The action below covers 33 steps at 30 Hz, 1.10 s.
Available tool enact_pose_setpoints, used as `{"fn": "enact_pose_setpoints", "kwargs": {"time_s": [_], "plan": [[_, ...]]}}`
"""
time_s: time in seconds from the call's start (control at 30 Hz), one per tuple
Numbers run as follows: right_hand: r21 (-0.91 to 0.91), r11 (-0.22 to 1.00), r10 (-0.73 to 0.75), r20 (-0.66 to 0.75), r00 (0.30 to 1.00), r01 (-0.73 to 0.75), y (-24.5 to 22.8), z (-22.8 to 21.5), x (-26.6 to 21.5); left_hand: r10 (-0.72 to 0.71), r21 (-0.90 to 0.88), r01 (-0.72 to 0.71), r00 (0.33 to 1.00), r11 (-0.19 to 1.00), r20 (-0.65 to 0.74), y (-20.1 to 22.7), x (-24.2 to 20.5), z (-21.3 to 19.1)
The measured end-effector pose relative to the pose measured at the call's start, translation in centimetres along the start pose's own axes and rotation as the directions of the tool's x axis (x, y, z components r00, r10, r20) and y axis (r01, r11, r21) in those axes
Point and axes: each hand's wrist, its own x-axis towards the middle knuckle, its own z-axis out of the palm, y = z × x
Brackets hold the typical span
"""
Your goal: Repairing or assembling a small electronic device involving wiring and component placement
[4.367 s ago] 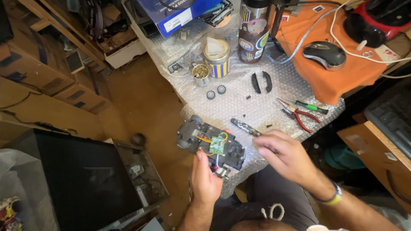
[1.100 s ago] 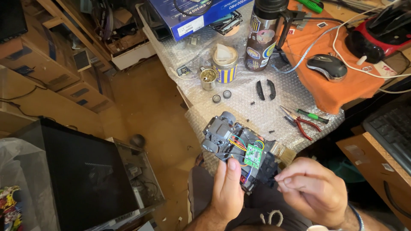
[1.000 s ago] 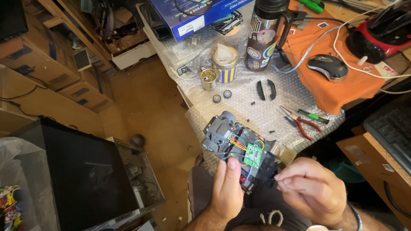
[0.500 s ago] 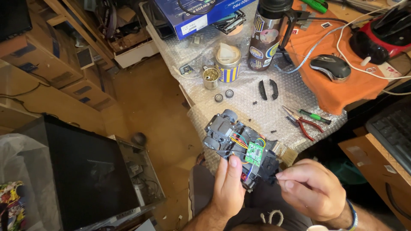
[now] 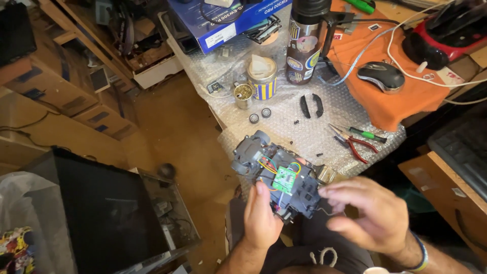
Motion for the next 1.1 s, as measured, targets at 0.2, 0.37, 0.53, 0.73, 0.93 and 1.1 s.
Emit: {"fn": "enact_pose_setpoints", "kwargs": {"time_s": [0.2, 0.37, 0.53, 0.73, 0.93, 1.1], "plan": [[-0.216, 0.938, 0.251, -0.117, 0.961, -0.271, 3.2, -2.5, -0.8, -0.241, -0.89, 0.361, 0.923, 0.278, 0.299, 6.0, 5.1, -0.3], [-0.464, 0.844, 0.329, 0.057, 0.943, -0.267, 11.8, -2.7, -4.1, -0.236, -0.898, 0.43, 0.886, 0.097, 0.399, 4.0, 4.3, -1.2], [-0.575, 0.793, 0.354, 0.164, 0.921, -0.202, 14.4, -1.0, -6.6, -0.306, -0.883, 0.469, 0.845, 0.03, 0.439, 2.3, 4.3, -1.5], [-0.626, 0.771, 0.369, 0.285, 0.885, -0.119, 13.5, 2.6, -6.5, -0.31, -0.856, 0.511, 0.804, -0.079, 0.508, 2.0, 4.8, -0.9], [-0.688, 0.693, 0.552, 0.312, 0.773, -0.217, 14.5, 3.1, -6.4, -0.276, -0.807, 0.58, 0.762, -0.111, 0.585, 3.6, 5.8, -0.9], [-0.439, 0.815, 0.52, 0.265, 0.812, -0.379, 12.5, -1.3, -4.7, -0.179, -0.844, 0.495, 0.867, 0.205, 0.465, 5.0, 6.2, -1.4]]}}
